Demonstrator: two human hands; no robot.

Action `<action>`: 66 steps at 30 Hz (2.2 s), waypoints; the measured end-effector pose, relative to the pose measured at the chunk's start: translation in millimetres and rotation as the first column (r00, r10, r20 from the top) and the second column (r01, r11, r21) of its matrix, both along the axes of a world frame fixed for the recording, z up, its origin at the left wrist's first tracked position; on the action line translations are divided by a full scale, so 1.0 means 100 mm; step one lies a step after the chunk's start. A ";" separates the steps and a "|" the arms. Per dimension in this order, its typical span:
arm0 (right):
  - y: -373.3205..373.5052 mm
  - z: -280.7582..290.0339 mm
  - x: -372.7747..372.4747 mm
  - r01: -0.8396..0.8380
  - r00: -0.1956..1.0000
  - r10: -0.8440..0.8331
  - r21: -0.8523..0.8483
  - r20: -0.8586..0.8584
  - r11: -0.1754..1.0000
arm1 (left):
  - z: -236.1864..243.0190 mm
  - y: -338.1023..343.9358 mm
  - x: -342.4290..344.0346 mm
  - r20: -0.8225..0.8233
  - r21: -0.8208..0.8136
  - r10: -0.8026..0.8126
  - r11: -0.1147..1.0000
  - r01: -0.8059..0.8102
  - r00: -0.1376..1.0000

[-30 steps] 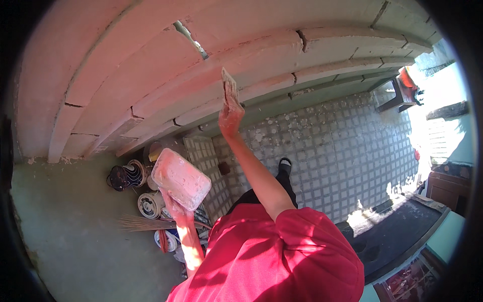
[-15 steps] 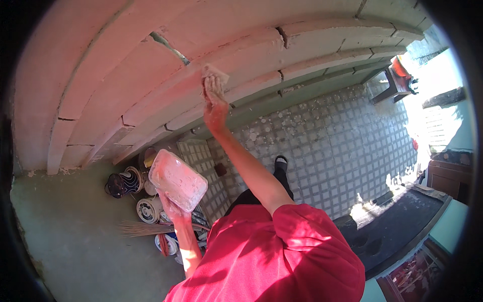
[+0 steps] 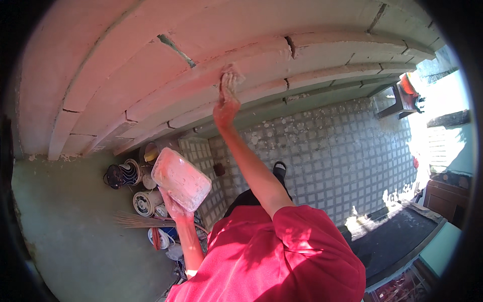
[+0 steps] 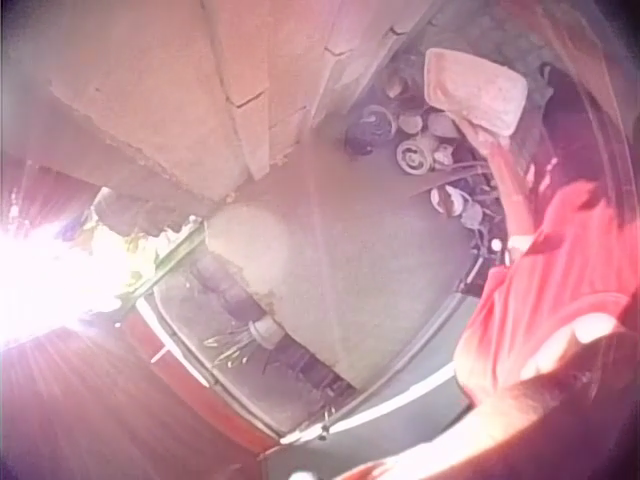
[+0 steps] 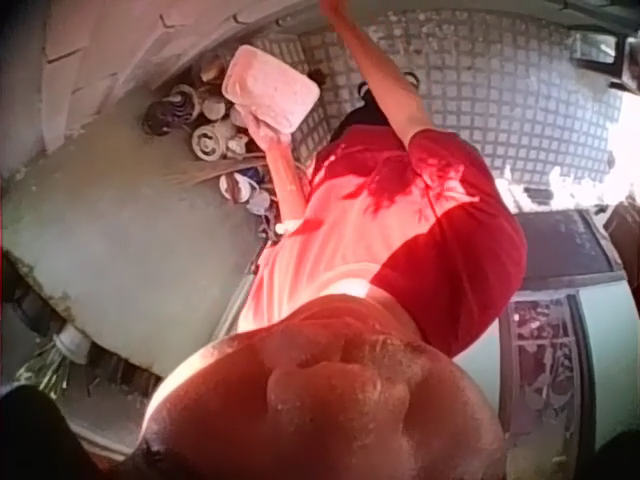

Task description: Plastering or filling cracks in a wall using a white paste and a cloth.

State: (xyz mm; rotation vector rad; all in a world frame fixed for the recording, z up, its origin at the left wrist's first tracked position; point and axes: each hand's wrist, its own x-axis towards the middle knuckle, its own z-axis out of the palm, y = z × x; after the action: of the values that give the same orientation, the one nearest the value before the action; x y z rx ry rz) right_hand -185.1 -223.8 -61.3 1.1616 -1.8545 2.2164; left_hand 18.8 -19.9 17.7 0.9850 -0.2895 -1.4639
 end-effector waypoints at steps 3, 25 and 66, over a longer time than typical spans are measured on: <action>0.19 -0.07 0.49 -0.224 0.974 0.224 -0.068 0.004 0.972 | 0.04 0.05 -0.01 -0.040 0.013 0.061 0.998 -0.061 0.997; 0.29 -0.06 0.64 -0.321 0.947 0.314 -0.129 -0.069 0.938 | -0.05 0.08 0.48 -0.037 -0.071 0.042 0.996 -0.045 0.998; 0.32 -0.04 1.14 -0.180 0.975 0.177 -0.012 -0.136 0.984 | -0.17 0.02 1.59 -0.114 -0.110 0.042 0.992 -0.054 0.993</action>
State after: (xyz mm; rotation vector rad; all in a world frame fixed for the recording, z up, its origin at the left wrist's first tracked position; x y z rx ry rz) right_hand -71.4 -192.1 -64.9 1.4876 -1.7293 2.1772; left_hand 178.1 -18.1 0.6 0.8113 -0.2627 -1.4369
